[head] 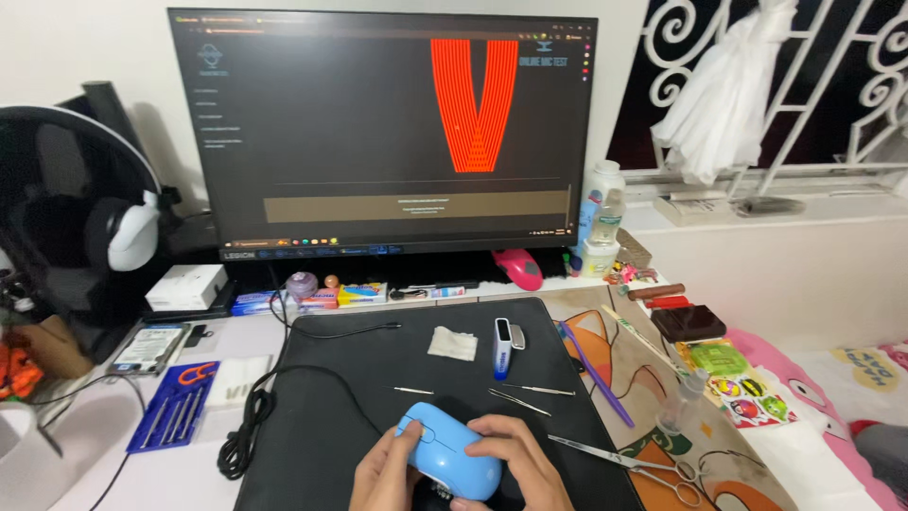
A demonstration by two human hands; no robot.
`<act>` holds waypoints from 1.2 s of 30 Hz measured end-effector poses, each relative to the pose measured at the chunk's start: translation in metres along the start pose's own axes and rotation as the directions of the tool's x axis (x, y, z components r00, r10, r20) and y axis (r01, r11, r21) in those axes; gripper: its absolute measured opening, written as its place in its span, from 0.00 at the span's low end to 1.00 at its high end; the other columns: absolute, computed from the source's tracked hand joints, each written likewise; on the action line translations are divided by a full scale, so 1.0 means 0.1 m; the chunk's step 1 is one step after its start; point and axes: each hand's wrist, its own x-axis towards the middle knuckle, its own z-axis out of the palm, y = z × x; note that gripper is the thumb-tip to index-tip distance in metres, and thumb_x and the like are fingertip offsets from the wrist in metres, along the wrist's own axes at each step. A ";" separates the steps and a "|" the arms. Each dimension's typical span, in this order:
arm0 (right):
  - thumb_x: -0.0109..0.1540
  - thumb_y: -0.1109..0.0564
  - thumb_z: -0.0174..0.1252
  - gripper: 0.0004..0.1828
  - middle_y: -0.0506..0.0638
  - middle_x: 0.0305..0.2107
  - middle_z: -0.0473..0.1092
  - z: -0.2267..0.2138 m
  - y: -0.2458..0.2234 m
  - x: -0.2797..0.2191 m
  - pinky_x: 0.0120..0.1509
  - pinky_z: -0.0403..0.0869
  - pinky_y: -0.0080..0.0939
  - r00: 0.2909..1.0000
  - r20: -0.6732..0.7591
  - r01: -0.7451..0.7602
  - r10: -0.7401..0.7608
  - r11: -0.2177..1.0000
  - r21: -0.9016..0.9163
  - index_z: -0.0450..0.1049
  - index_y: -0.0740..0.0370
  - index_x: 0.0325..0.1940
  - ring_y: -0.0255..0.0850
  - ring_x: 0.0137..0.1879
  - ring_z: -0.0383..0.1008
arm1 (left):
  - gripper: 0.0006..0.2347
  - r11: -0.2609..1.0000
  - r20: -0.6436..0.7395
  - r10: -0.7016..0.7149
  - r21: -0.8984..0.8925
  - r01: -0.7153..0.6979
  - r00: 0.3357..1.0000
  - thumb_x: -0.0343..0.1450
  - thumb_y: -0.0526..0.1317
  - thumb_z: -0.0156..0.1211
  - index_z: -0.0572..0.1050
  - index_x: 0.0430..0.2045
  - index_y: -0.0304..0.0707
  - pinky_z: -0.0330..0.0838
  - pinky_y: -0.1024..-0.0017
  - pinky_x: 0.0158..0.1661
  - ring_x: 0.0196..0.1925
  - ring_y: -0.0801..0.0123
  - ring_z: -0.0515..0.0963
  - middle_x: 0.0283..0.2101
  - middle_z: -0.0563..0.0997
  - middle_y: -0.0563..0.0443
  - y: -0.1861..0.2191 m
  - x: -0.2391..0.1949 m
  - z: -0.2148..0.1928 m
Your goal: The person disassembles a blue wired computer mouse, removes the top shell, and repeatedly adjusts the internal ribbon cable and circuit board. They test the mouse on a computer screen, then reseat the ribbon cable and reassemble the mouse casing.
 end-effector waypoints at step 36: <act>0.48 0.53 0.76 0.25 0.48 0.54 0.77 0.14 0.12 0.03 0.65 0.71 0.33 0.929 -0.177 0.299 -0.326 0.940 -0.163 0.79 0.51 0.48 0.38 0.59 0.80 | 0.09 0.886 0.327 0.372 0.154 -0.437 0.869 0.76 0.40 0.65 0.78 0.24 0.39 0.59 0.78 0.34 0.30 0.80 0.66 0.25 0.72 0.59 -0.30 0.50 -0.43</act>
